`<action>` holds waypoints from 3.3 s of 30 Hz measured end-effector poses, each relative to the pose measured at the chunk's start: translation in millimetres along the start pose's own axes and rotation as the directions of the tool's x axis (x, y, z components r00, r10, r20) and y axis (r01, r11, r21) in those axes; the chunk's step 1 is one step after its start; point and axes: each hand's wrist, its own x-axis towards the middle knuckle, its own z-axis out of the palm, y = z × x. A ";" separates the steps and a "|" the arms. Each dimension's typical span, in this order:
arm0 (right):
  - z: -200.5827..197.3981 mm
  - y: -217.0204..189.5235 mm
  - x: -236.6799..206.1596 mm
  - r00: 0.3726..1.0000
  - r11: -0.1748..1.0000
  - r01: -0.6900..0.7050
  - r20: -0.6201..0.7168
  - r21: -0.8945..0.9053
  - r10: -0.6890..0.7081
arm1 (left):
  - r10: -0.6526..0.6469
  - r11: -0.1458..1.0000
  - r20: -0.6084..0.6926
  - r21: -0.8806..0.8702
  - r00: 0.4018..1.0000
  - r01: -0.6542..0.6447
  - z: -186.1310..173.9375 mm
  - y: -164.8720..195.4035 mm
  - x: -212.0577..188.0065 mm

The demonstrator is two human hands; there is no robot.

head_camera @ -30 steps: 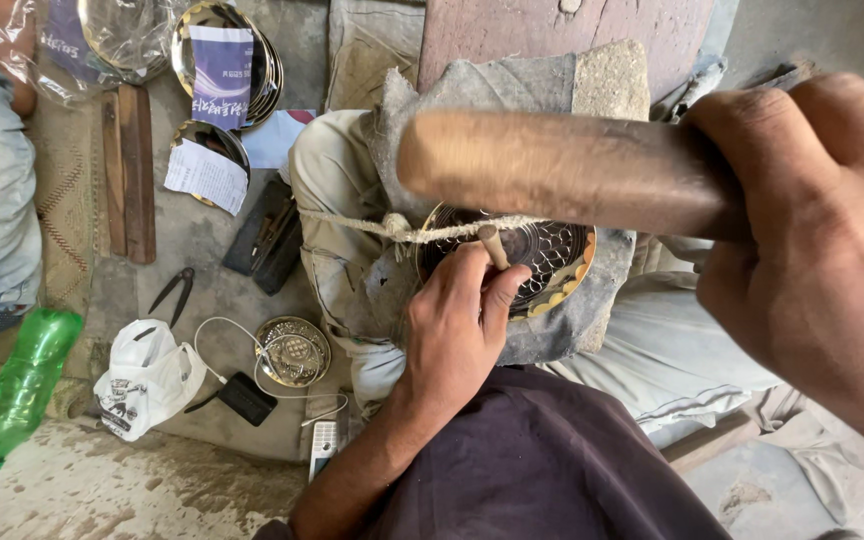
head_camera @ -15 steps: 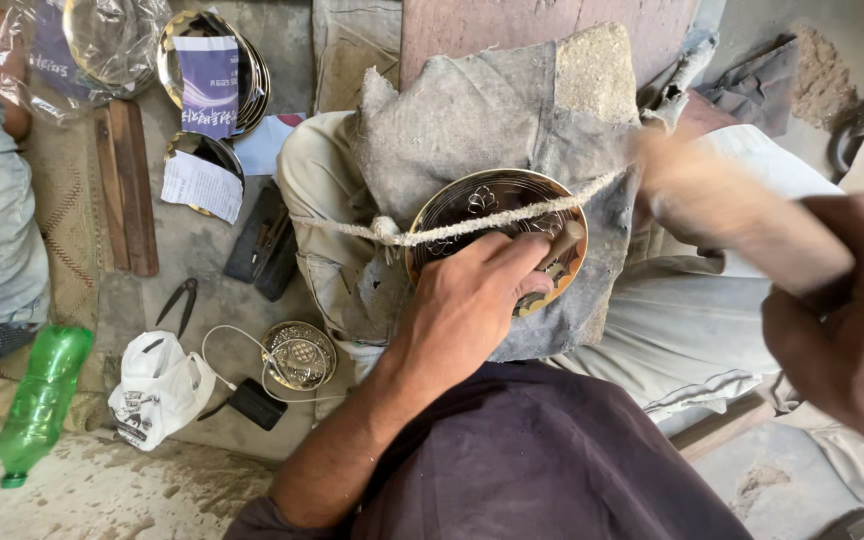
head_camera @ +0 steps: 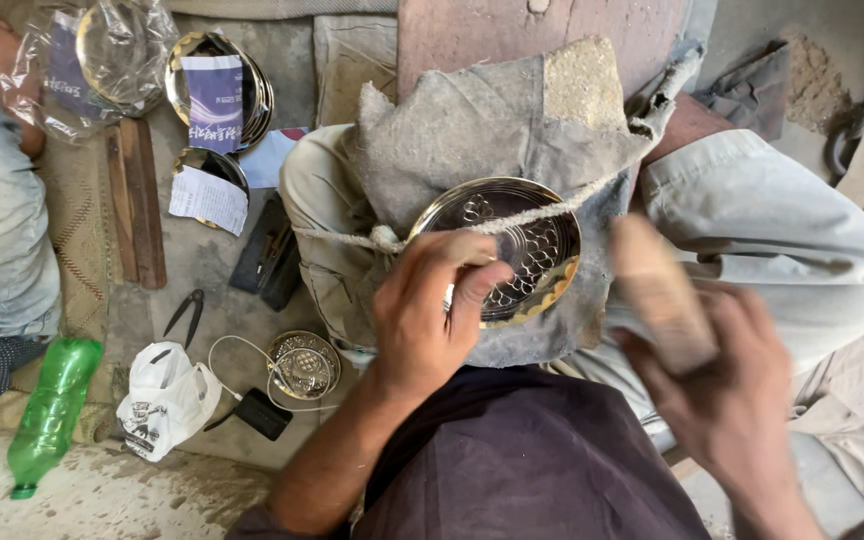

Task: The person sits on the floor holding a small chisel against a decorative brass plate resting on a lap cushion and strikes the chisel with a wooden mallet to chase a pattern into the metal, repositioning the chisel repeatedly across the plate surface.

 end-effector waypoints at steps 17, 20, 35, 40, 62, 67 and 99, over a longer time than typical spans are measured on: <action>37.9 -55.6 72.7 0.938 0.934 0.341 0.098 -0.106 -0.332 | -0.129 0.992 -0.166 -0.018 0.978 0.128 -31.8 -5.3 17.4; 29.2 -40.2 68.0 0.937 0.940 0.340 0.097 -0.033 -0.335 | -0.235 0.964 -0.170 0.082 0.957 0.252 -45.6 11.4 -1.7; 32.7 -60.8 63.5 0.965 0.970 0.230 0.112 0.076 -0.238 | -0.234 0.918 -0.020 0.326 0.972 0.228 -81.3 5.4 -11.0; 34.9 -63.0 63.3 0.954 0.961 0.271 0.116 0.056 -0.276 | -0.319 0.892 -0.067 0.314 0.945 0.324 -75.5 -0.1 -19.8; -10.7 -16.7 67.6 0.989 0.993 0.120 0.089 0.020 -0.121 | -0.256 0.965 -0.159 0.018 0.953 0.262 -22.6 20.5 -22.4; -34.6 -14.0 67.2 0.985 0.993 0.118 0.125 0.015 -0.119 | -0.245 0.933 -0.180 0.223 0.953 0.282 -4.0 15.7 -26.6; -45.2 -5.8 66.3 0.949 0.776 0.307 0.120 -0.551 -0.291 | -0.187 0.967 0.328 0.229 0.926 0.114 -0.2 14.3 10.4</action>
